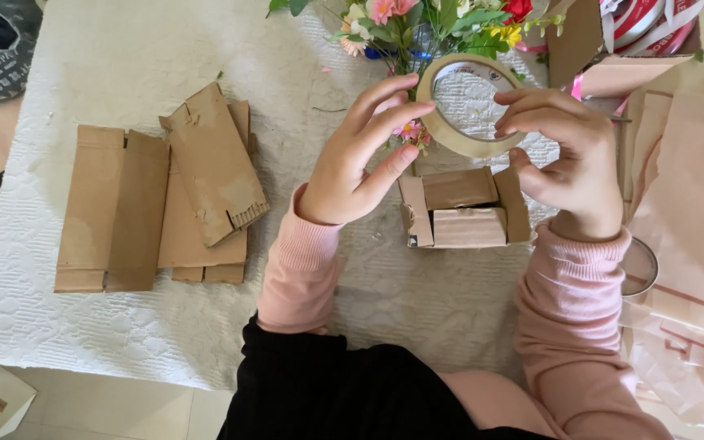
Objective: The person assembles a small cardboard box by folding the flaps and securing them with clear adhesive tape. They use scissors to cut the tape and press the edges to ensure the box is closed.
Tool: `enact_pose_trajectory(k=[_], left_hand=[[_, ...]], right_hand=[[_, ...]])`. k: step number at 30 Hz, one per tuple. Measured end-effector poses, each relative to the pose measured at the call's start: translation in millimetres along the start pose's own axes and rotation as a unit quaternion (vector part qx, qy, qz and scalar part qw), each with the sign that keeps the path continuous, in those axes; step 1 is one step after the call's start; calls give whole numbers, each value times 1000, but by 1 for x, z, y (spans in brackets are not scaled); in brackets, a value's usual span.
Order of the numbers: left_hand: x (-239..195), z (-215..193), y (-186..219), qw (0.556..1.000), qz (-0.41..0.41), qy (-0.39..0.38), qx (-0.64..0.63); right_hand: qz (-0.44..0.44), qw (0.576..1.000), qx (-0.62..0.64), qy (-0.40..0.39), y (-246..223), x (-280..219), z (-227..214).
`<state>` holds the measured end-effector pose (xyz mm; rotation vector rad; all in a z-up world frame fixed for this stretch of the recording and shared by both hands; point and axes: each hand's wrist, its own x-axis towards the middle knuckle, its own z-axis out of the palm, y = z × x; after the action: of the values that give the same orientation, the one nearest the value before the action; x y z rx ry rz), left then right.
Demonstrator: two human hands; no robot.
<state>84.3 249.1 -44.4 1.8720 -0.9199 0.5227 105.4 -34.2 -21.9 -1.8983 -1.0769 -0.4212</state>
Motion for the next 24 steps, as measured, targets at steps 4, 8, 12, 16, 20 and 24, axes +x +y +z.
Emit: enact_pose_trajectory(k=[4,8,12,16,20,24], left_hand=[[0,-2,5,1000,-5,6,-3],[3,-3,11,1000,-19,18,-5],[5,0,8,998,-52,19,-16],[3,4,0,998,-51,10,-42],[-1,5,1,997,-53,-10,-55],[-5,11,-6,998,-17,-32,-52]], right_hand=[[-7,1000,7,-1,0,1,0],[-21,1000,11,-5,5,1,0],[-30,999,15,-13,10,0,0],[-31,999,15,-17,18,-4,-1],[-16,999,11,-31,19,-3,0],[0,999,7,-42,22,-4,0]])
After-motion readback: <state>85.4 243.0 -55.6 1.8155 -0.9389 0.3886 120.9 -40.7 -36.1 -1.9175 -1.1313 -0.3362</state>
